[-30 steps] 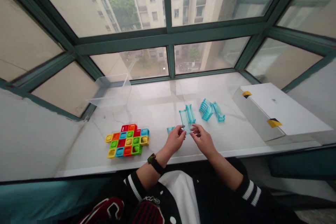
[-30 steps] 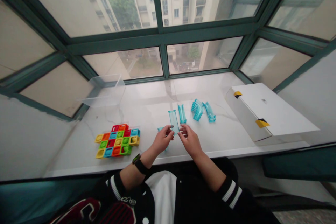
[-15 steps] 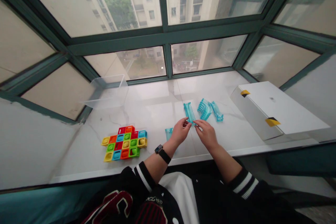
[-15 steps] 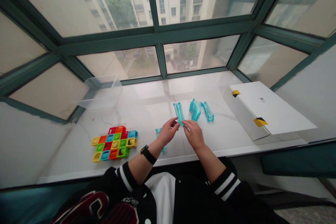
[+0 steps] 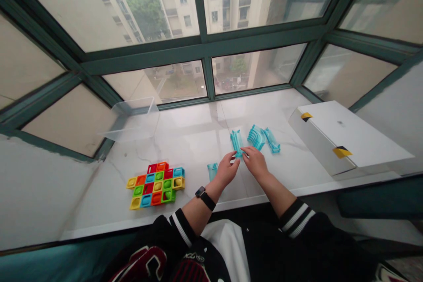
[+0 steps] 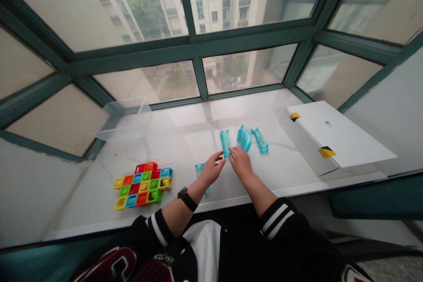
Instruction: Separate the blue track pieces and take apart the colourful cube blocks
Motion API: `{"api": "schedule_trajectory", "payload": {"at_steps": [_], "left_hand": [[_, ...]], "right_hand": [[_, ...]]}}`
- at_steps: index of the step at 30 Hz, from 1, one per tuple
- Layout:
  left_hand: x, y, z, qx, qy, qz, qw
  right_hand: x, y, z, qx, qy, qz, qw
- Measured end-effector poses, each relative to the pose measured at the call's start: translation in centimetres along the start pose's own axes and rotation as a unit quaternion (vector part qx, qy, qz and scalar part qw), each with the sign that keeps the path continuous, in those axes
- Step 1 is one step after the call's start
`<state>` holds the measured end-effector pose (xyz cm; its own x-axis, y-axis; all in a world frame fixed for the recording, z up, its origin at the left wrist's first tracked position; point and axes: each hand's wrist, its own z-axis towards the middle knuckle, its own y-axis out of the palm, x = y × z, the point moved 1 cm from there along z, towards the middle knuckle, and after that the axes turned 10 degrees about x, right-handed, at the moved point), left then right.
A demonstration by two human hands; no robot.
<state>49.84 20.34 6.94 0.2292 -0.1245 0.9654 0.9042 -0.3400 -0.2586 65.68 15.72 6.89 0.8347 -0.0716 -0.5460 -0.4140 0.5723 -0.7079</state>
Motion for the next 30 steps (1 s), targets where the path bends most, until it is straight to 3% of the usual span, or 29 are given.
{"api": "schedule_trajectory", "payload": {"at_steps": [14,30], "left_hand": [[-1.0,0.4,0.1,-0.026,-0.022,0.030,0.999],[-1.3,0.4,0.3,-0.041,-0.031,0.024,0.998]], "right_hand": [[1.1,1.8,0.6,-0.013,-0.006,-0.029,0.999],[1.5,1.9,0.6,-0.018,-0.005,-0.025,0.999]]}}
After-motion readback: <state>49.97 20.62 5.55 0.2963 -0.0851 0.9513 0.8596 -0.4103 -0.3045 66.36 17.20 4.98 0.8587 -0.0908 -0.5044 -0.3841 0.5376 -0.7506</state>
